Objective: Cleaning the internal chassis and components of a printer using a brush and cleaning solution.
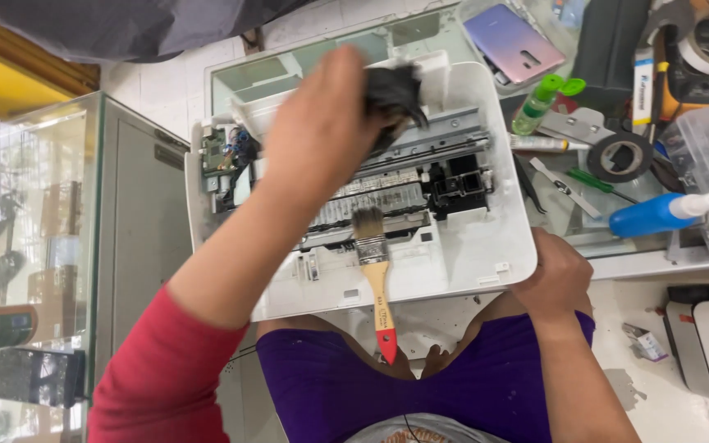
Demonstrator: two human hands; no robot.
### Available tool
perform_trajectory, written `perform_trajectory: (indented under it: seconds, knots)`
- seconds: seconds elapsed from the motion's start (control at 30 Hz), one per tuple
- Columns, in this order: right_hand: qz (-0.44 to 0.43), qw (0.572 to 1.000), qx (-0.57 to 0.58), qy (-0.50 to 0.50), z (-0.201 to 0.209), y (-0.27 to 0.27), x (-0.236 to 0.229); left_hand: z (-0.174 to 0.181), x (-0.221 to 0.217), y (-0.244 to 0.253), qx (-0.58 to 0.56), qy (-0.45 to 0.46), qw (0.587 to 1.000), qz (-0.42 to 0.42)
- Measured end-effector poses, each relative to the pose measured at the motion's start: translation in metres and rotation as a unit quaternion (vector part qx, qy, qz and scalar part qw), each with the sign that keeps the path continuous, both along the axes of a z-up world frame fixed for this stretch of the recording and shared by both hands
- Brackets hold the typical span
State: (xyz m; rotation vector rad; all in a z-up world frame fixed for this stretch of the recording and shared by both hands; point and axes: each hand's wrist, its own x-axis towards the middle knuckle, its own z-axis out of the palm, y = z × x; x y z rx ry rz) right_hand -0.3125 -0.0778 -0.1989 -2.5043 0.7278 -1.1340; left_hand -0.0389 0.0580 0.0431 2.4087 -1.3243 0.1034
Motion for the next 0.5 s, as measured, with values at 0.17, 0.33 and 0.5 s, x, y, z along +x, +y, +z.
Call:
perform_trajectory:
  seconds: [0.17, 0.33, 0.5]
  knots:
    - [-0.008, 1.000, -0.006, -0.007, -0.006, -0.002, -0.002, -0.072, 0.008, -0.066, 0.011, -0.123, 0.975, -0.186]
    - [-0.002, 0.997, 0.067, 0.022, 0.014, -0.003, -0.003, -0.099, 0.039, -0.056, 0.146, -0.212, 0.940, -0.225]
    - [0.013, 0.996, 0.088, 0.026, 0.027, -0.001, -0.001, -0.072, 0.046, -0.047, 0.320, -0.237, 0.892, -0.213]
